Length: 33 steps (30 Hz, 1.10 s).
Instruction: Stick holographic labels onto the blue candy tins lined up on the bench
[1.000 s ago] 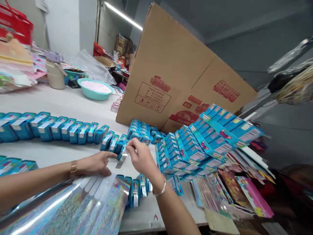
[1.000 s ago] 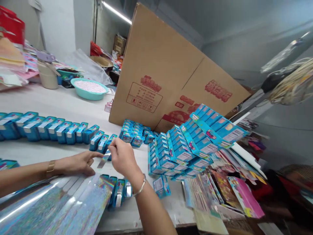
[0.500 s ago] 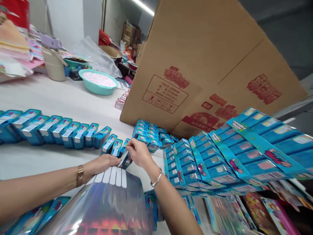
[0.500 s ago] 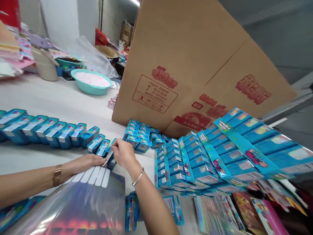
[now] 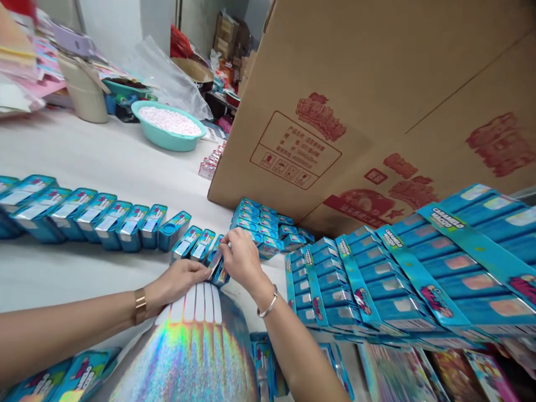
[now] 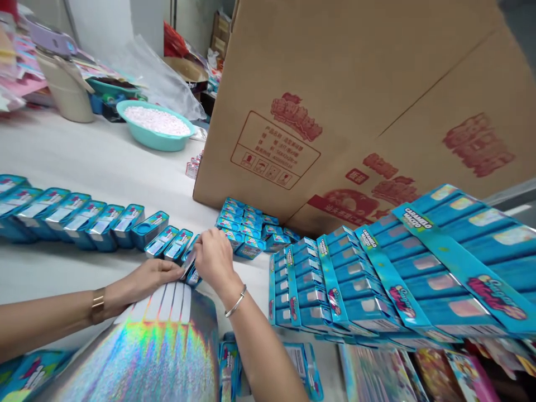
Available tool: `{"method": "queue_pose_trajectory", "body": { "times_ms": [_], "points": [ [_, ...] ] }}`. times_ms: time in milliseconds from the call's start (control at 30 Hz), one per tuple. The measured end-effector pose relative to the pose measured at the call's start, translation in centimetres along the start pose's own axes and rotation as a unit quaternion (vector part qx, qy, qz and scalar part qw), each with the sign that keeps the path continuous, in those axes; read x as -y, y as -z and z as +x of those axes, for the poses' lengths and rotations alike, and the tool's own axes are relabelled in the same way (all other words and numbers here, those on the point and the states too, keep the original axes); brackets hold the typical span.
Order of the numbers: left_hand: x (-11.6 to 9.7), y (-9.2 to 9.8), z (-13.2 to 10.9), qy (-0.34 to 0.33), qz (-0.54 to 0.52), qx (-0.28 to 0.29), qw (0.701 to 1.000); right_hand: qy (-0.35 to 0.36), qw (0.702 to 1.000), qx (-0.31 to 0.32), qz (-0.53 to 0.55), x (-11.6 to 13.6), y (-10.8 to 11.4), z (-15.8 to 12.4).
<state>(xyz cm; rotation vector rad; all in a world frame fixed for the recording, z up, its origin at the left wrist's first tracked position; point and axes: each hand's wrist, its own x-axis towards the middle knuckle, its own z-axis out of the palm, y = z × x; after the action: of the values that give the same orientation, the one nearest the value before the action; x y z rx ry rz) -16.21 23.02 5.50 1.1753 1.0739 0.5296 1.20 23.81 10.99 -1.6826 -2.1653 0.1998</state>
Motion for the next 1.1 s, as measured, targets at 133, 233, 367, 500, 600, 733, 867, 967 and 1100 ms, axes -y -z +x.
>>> {"method": "queue_pose_trajectory", "body": {
  "times_ms": [133, 233, 367, 500, 600, 733, 867, 967, 1100],
  "points": [
    [-0.3, -0.4, -0.4, -0.003, -0.001, -0.021, 1.000, -0.005, 1.000, 0.020, 0.021, -0.3, -0.2, 0.7],
    [-0.6, -0.6, -0.8, -0.008, 0.003, -0.031, 0.999, -0.013, 0.998, 0.038, 0.043, -0.5, -0.2, 1.0],
    [-0.8, -0.6, -1.2, -0.014, 0.009, -0.033, 0.999, -0.021, 0.997, 0.048, 0.061, -0.6, 0.1, 0.9],
    [-0.8, -0.6, -0.9, -0.016, 0.009, -0.042, 0.999, -0.021, 0.997, 0.048, 0.058, -0.8, 0.0, 1.1],
    [-0.4, -0.6, -0.4, -0.009, 0.001, -0.044, 0.999, -0.018, 0.998, 0.047, 0.048, -0.9, -0.4, 1.4],
    [0.2, -0.6, 0.5, -0.006, 0.004, -0.050, 0.999, -0.018, 0.998, 0.043, 0.038, -1.2, -1.5, 1.7],
    [1.1, -0.5, 1.5, -0.006, 0.021, -0.065, 0.998, -0.026, 0.997, 0.029, 0.067, -1.7, -2.5, 2.1],
    [1.8, -0.1, 1.9, 0.004, 0.037, -0.073, 0.997, -0.024, 0.996, 0.023, 0.078, -1.8, -2.9, 2.2],
    [1.5, 0.3, 1.2, 0.009, 0.049, -0.052, 0.997, -0.041, 0.995, -0.006, 0.087, -1.5, -3.2, 2.0]
  ]
}}
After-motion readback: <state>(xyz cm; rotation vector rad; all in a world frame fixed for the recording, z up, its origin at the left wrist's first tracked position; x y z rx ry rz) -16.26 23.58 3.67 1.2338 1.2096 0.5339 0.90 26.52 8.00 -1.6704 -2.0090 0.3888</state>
